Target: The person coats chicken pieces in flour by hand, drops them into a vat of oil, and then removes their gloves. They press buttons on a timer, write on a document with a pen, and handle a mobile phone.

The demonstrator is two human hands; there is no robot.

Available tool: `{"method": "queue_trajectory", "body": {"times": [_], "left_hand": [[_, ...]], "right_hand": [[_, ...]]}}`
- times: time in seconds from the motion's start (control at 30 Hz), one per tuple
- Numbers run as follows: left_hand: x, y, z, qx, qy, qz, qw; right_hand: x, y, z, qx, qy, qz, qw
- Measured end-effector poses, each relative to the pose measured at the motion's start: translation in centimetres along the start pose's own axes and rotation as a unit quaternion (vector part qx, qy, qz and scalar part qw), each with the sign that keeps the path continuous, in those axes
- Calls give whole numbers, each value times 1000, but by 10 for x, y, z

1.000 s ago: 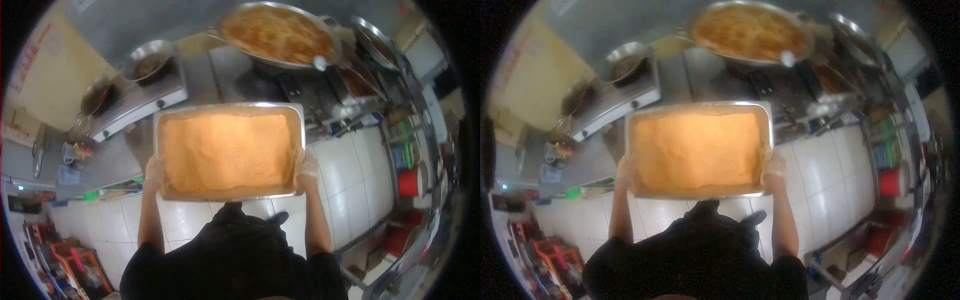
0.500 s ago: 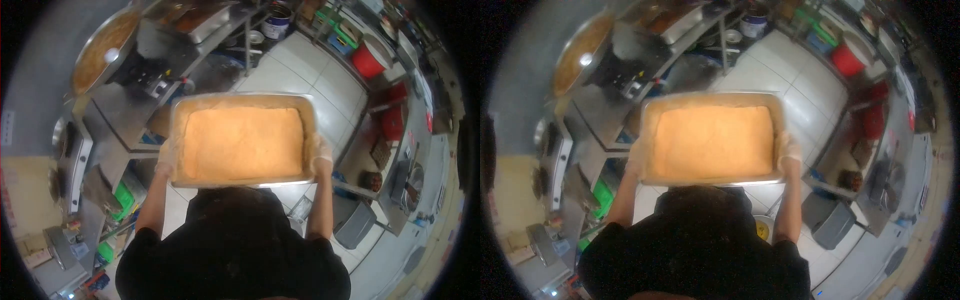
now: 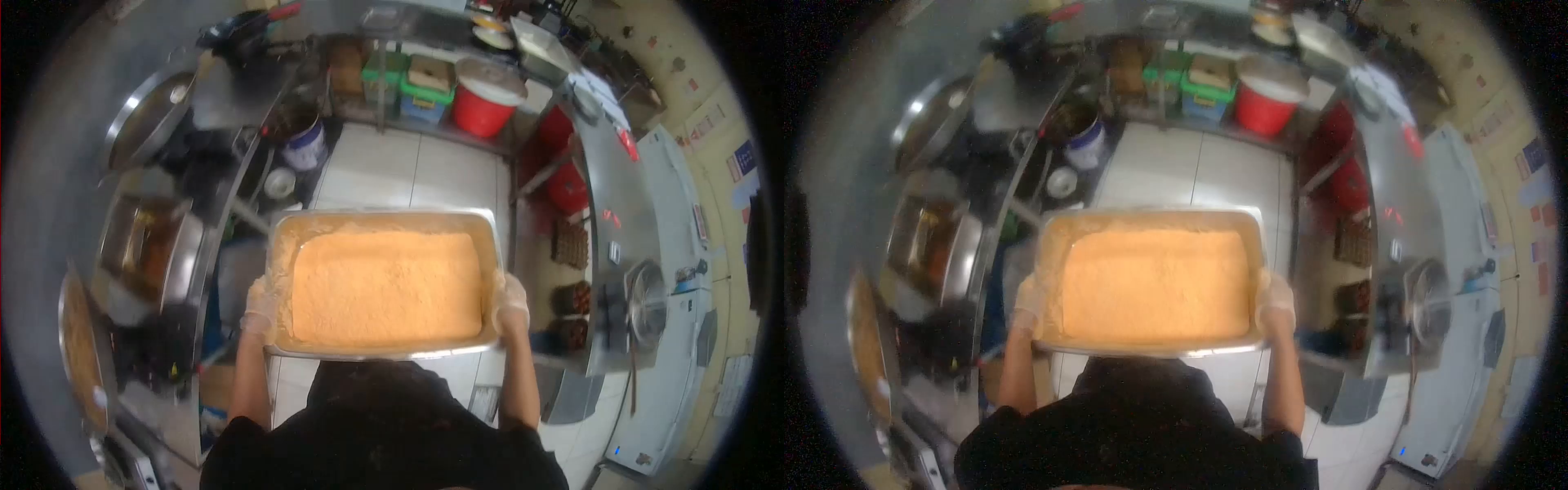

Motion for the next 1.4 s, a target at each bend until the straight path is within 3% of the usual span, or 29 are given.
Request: {"method": "queue_trajectory", "body": {"times": [0.13, 0.2, 0.33, 0.37, 0.4, 0.5, 0.57, 0.6, 0.63, 0.73, 0.8, 0.93, 1.0, 1.07, 1.1, 1.2, 1.27, 1.33, 1.4], "left_hand": [[165, -99, 95, -82, -96, -1, 992], [236, -172, 143, -118, -276, 162, 940], [350, -331, 243, -227, -174, 222, 932], [400, -341, 266, -200, -265, 219, 918], [448, -356, 290, -168, -351, 218, 895], [561, -418, 351, -147, -493, 218, 829], [595, -532, 376, -145, -498, 272, 810], [635, -522, 398, -148, -501, 297, 799], [676, -525, 412, -36, -562, 139, 814], [727, -685, 452, -32, -561, 194, 804], [772, -787, 491, 23, -584, 257, 769], [867, -862, 565, 11, -575, 272, 771], [901, -919, 618, -4, -600, 285, 747], [932, -983, 671, -34, -613, 321, 721], [942, -1010, 693, -49, -621, 340, 705], [949, -1111, 759, -83, -627, 361, 685], [953, -1181, 816, -81, -623, 378, 680], [963, -1176, 828, -71, -617, 385, 683], [981, -1135, 835, -174, -622, 367, 670]], "right_hand": [[6, -75, -51, 15, -55, 57, 997], [4, -114, -68, 17, -97, 73, 992], [6, -210, -60, 54, -176, 136, 974], [9, -237, -61, 81, -203, 170, 961], [-44, -251, -76, 50, -269, 192, 942], [-66, -349, -74, 16, -208, 173, 963], [-71, -413, -70, 0, -230, 158, 960], [-87, -440, -65, -11, -264, 133, 955], [-108, -470, -64, -23, -294, 102, 950], [-179, -555, -64, -82, -359, 33, 929], [-233, -614, -61, -105, -374, 40, 921], [-299, -713, -20, -129, -426, 54, 894], [-342, -764, -2, -111, -457, 75, 880], [-389, -812, 0, -149, -410, 112, 893], [-399, -838, 8, -139, -406, 122, 895], [-447, -882, 48, -112, -557, 133, 812], [-473, -932, 50, -109, -538, 157, 821], [-480, -945, 47, -119, -512, 176, 832], [-487, -970, 50, -127, -501, 204, 832]]}}
Point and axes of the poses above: each hand's wrist, its own y-axis away from the middle knuckle, its own z-axis out of the palm, x = y × z, the point moved 4 cm from there along -y, towards the middle knuckle, and after that the axes turned 4 degrees about -z, right-handed, at the moved point
